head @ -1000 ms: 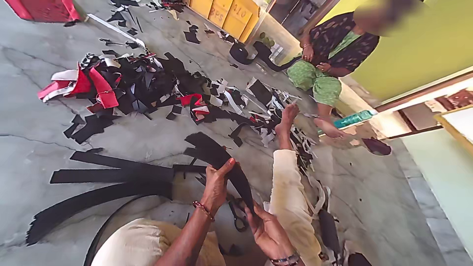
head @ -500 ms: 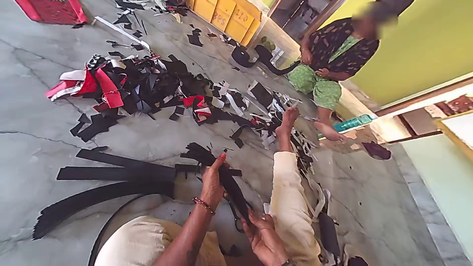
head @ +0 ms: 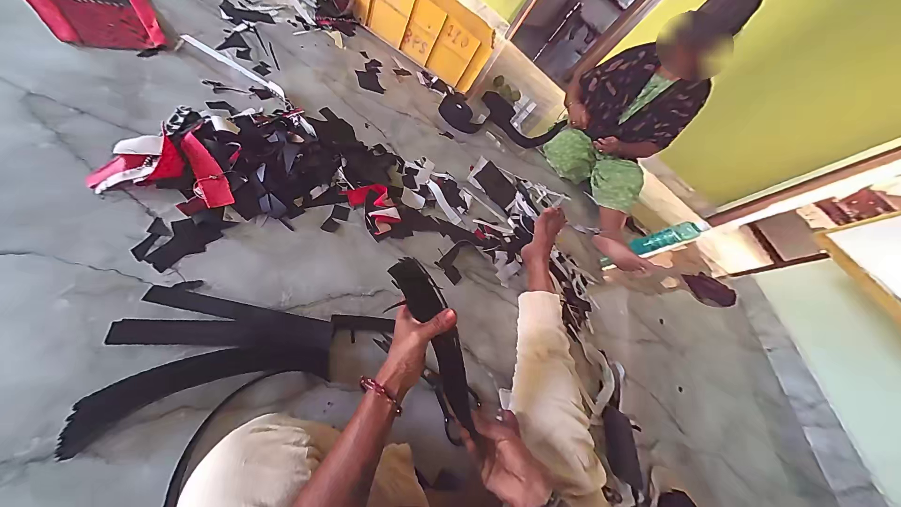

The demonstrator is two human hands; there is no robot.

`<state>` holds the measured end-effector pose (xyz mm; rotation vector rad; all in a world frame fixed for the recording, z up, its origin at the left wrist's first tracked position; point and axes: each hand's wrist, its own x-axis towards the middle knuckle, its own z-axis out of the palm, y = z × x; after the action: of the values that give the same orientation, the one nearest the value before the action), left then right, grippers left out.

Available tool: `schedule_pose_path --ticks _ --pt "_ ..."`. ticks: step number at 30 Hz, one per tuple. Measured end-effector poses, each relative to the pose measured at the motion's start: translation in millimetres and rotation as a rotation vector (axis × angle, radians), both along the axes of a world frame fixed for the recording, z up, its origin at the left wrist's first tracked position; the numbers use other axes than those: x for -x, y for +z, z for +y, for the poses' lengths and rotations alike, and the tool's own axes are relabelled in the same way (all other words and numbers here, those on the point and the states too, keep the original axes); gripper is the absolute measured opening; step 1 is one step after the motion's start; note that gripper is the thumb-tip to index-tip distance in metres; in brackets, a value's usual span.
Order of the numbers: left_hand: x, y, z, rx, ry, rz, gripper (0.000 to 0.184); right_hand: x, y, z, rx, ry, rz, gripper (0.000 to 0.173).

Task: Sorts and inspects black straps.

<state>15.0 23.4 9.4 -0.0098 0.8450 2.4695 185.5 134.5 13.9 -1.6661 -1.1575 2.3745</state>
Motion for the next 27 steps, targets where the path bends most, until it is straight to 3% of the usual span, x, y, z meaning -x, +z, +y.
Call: schedule_pose_path --ticks 7,10,14,15,19,22,25,27 --pt "1 0 3 0.120 -0.016 0.061 0.095 -4 -10 2 0.052 0.002 -0.027 0.023" --pt "1 1 4 0.083 0.021 0.016 0.074 -7 -13 7 -0.027 -0.018 0.029 0.022" --pt "9 0 3 -0.024 0.130 -0.165 0.020 4 7 14 -0.171 -0.024 0.115 0.024" --pt "14 -2 2 -0.047 0.127 -0.222 0.015 10 16 17 -0.186 -0.045 0.136 0.024" --pt "17 -2 4 -0.023 0.005 -0.393 0.051 44 52 24 -0.193 -0.174 0.276 0.025" --pt "0 -2 15 0.132 -0.189 -0.360 0.068 68 62 27 -0.183 -0.261 0.347 0.022" --pt "-23 -4 22 0.166 -0.411 -0.185 0.069 79 58 25 -0.212 -0.295 0.366 0.018" --pt "-32 -2 22 0.101 -0.494 -0.082 0.059 79 52 19 -0.263 -0.294 0.346 0.016"
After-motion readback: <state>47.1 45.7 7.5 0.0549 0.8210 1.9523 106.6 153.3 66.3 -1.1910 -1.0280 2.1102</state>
